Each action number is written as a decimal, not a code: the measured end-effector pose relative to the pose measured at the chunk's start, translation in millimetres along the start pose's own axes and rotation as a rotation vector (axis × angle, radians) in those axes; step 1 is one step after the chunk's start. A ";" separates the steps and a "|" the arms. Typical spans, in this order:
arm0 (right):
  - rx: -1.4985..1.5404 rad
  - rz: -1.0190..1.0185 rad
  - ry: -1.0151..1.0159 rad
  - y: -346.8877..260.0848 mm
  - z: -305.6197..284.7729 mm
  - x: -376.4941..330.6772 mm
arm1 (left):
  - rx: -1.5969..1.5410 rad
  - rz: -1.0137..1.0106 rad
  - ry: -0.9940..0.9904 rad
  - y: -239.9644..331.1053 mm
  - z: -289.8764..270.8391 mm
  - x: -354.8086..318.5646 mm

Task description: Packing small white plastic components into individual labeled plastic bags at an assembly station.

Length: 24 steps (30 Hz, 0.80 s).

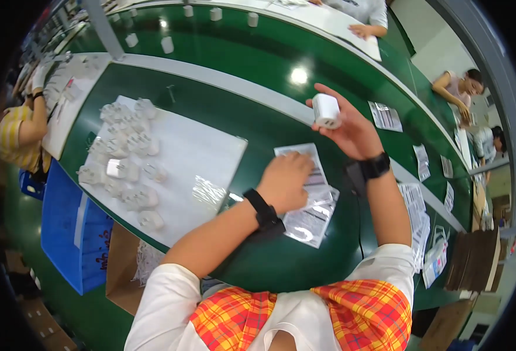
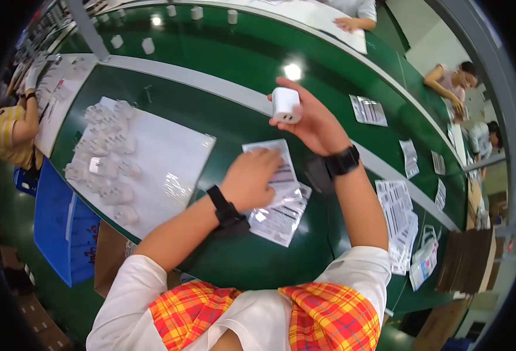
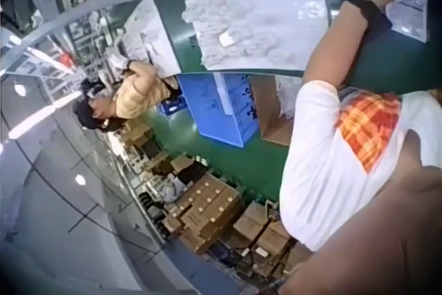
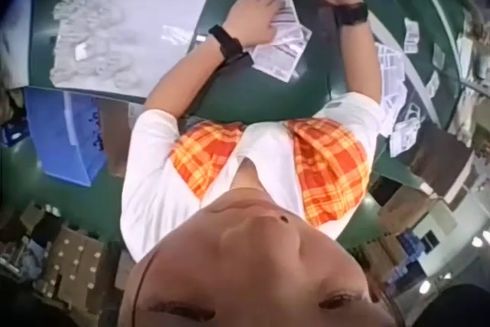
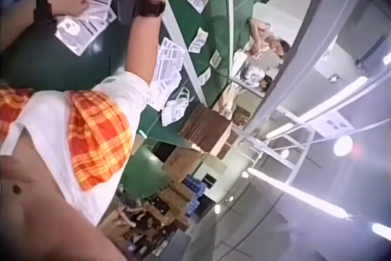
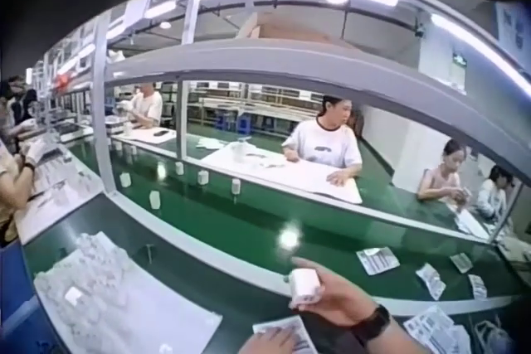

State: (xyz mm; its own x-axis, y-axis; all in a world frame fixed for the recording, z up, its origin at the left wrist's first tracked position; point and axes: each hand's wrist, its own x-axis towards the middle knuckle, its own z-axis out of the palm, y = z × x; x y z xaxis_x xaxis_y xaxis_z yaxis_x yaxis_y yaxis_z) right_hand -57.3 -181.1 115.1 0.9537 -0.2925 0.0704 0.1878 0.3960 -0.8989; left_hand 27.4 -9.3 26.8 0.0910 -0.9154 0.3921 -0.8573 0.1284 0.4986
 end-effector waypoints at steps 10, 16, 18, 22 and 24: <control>-0.483 -0.047 0.481 33.8 25.2 -110.2 | 0.103 0.035 -0.014 -10.8 0.2 0.0; -0.798 0.030 0.426 55.2 26.8 -112.1 | 0.105 0.026 -0.065 3.9 -5.1 -2.5; -0.902 0.048 0.424 58.8 28.1 -113.7 | 0.111 -0.029 -0.114 4.8 -0.1 3.0; -1.263 -0.003 0.326 63.7 26.9 -122.1 | 0.103 -0.132 -0.147 -2.3 8.8 2.0; -1.547 -0.197 0.136 65.3 23.8 -128.6 | 0.075 -0.110 -0.027 -7.5 10.5 -1.8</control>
State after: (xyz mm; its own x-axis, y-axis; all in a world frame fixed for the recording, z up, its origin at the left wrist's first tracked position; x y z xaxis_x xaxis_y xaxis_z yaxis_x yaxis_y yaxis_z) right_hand -162.2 -96.9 57.6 0.9006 -0.3369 0.2745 -0.1934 -0.8764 -0.4411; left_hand 28.3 -12.6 14.3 0.1733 -0.9325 0.3168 -0.8783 -0.0008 0.4780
